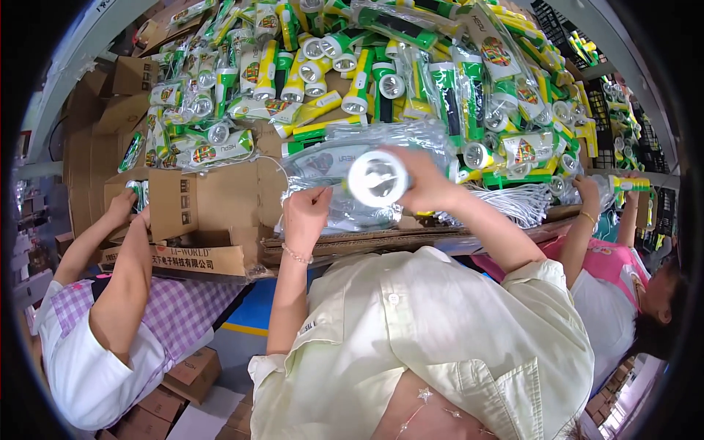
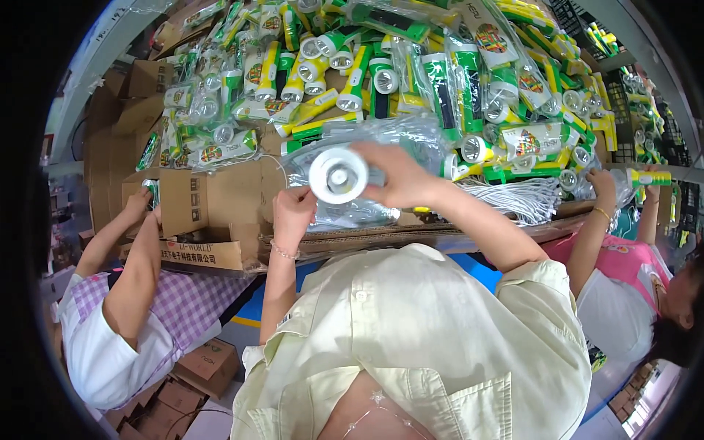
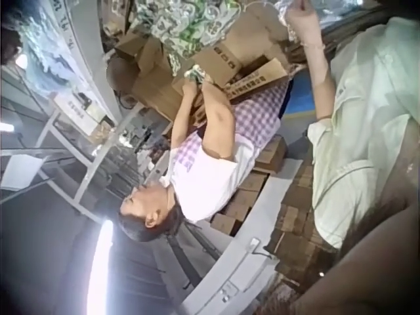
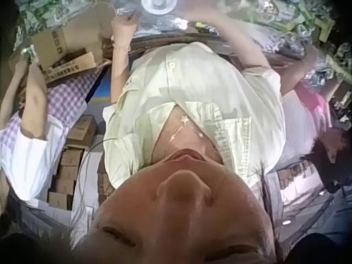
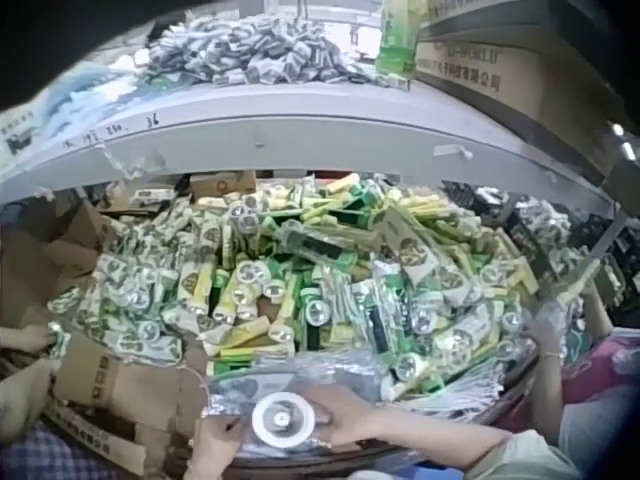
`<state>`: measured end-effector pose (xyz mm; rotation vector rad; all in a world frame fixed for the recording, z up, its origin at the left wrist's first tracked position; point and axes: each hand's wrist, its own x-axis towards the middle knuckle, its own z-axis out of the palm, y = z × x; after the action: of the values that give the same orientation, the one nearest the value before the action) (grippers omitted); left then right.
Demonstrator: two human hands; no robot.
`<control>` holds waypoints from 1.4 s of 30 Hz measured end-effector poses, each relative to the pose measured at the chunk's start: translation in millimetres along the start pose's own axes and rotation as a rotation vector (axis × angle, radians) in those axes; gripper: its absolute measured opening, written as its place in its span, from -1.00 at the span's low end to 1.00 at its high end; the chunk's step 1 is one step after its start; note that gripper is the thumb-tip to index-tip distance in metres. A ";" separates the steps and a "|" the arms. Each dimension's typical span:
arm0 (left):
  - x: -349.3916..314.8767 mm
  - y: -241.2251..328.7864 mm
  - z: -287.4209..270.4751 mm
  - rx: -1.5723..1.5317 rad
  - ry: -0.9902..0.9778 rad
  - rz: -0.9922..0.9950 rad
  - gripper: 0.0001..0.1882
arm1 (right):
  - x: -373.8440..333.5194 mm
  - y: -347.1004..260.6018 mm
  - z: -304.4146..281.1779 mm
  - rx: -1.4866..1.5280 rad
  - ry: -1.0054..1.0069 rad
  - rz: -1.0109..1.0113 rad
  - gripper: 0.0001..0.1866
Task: Packing individual flashlights and their lanyards into plastic bags at a packaging station.
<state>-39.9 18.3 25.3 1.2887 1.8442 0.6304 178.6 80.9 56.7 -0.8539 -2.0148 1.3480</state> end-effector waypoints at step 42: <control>-16.3 -67.6 8.9 0.220 0.037 0.067 -0.79 | 149.1 12.6 106.5 -0.372 -0.225 -0.339 -0.89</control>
<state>-66.3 -21.7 -25.9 1.4951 1.9501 0.4995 6.6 136.9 24.7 -0.4906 -2.5003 0.9274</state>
